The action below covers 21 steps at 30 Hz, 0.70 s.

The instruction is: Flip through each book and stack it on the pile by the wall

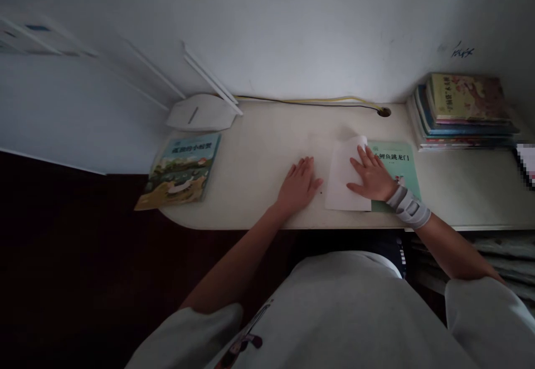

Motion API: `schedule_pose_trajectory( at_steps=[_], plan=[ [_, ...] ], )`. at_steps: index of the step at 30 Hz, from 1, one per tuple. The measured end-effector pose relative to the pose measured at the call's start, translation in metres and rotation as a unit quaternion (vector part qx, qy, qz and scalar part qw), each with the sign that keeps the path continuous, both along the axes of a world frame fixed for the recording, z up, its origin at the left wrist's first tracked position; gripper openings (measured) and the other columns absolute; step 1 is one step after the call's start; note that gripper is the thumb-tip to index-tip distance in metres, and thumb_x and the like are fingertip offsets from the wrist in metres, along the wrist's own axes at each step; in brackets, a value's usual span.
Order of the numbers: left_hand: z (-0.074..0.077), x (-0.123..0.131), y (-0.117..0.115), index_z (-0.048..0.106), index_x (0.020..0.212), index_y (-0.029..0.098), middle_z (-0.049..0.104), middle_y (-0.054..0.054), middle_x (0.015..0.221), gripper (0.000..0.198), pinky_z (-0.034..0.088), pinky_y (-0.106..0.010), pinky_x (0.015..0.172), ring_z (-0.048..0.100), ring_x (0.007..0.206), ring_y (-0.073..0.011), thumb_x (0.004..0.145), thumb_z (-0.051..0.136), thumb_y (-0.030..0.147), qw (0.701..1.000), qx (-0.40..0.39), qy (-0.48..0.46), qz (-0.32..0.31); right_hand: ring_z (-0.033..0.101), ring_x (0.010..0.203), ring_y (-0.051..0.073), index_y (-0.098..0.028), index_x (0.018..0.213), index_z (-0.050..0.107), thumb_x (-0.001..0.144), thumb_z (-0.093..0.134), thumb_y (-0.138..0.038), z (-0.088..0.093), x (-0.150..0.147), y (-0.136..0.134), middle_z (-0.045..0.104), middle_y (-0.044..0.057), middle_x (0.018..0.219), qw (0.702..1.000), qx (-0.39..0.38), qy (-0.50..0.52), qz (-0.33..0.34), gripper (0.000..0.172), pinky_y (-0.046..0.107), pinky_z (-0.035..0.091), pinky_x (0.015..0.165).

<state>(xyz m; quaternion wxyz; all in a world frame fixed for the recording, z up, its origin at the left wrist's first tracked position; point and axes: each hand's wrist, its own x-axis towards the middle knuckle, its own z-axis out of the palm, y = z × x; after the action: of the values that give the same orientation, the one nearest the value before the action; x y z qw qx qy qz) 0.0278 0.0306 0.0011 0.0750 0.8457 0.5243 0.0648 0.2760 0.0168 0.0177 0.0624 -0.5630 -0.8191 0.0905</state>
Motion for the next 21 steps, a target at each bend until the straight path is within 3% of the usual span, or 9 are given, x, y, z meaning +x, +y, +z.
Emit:
schedule_pose_trajectory(
  at_steps=[3,7,11,13,16,19,21],
  plan=[
    [-0.001,0.0,0.001,0.021,0.147,0.003,0.029,-0.021,0.152,0.068,0.02,-0.043,0.115,0.022,0.143,-0.0279,0.095,0.026,0.047,1.0,-0.001,0.003,0.001,0.003,0.144,0.037,-0.014,0.142,0.039,0.081,0.055,-0.054,0.0,0.002,0.001,0.009,0.017,0.158,1.0,-0.007,-0.01,0.0,0.075,0.057,0.02,0.111],
    [0.002,-0.002,0.003,0.021,0.147,0.004,0.027,-0.02,0.153,0.07,0.02,-0.043,0.115,0.021,0.143,-0.0289,0.094,0.032,0.048,1.0,-0.014,0.002,0.004,-0.003,0.145,0.035,-0.016,0.144,0.037,0.082,0.049,-0.061,-0.008,0.002,0.002,0.008,0.014,0.159,0.998,0.018,0.054,0.008,0.077,0.058,0.018,0.112],
    [0.018,0.007,-0.011,0.024,0.147,0.008,0.024,-0.019,0.154,0.067,0.016,-0.055,0.114,0.018,0.143,-0.0326,0.093,0.035,0.047,1.0,-0.004,0.025,0.009,0.002,0.146,0.029,-0.015,0.15,0.023,0.086,0.04,-0.064,-0.018,0.003,0.0,0.007,0.014,0.159,0.989,0.058,0.132,-0.029,0.082,0.054,0.018,0.114],
    [0.029,0.021,-0.025,0.026,0.147,0.011,0.023,-0.018,0.155,0.067,0.012,-0.059,0.114,0.016,0.144,-0.0325,0.093,0.032,0.051,0.998,0.025,0.027,-0.041,0.006,0.146,0.025,-0.015,0.151,0.019,0.09,0.029,-0.062,-0.022,0.007,0.001,0.009,0.013,0.159,0.979,0.073,0.178,-0.065,0.078,0.051,0.019,0.115],
    [0.043,0.051,-0.046,0.031,0.146,0.014,0.026,-0.016,0.154,0.066,0.014,-0.055,0.115,0.017,0.144,-0.0296,0.092,0.033,0.054,0.979,0.061,0.017,-0.192,0.016,0.144,0.02,-0.018,0.149,0.024,0.094,0.014,-0.056,-0.023,0.018,0.011,0.02,0.01,0.157,0.963,0.062,0.231,-0.127,0.068,0.046,0.021,0.116],
    [0.045,0.077,-0.056,0.036,0.143,0.015,0.03,-0.013,0.153,0.052,0.02,-0.052,0.114,0.022,0.143,-0.0269,0.095,0.035,0.038,0.944,0.1,0.021,-0.314,0.029,0.14,0.022,-0.018,0.145,0.035,0.093,0.019,-0.06,-0.016,0.033,0.038,0.035,0.01,0.151,0.963,0.021,0.24,-0.119,0.069,0.045,0.023,0.117],
    [0.04,0.088,-0.055,0.041,0.14,0.014,0.034,-0.012,0.152,0.046,0.025,-0.052,0.112,0.026,0.142,-0.0265,0.096,0.032,0.025,0.931,0.129,0.032,-0.341,0.032,0.139,0.024,-0.014,0.143,0.04,0.091,0.023,-0.063,-0.011,0.04,0.062,0.04,0.012,0.148,0.965,0.032,0.238,-0.105,0.074,0.044,0.023,0.117]
  ],
)
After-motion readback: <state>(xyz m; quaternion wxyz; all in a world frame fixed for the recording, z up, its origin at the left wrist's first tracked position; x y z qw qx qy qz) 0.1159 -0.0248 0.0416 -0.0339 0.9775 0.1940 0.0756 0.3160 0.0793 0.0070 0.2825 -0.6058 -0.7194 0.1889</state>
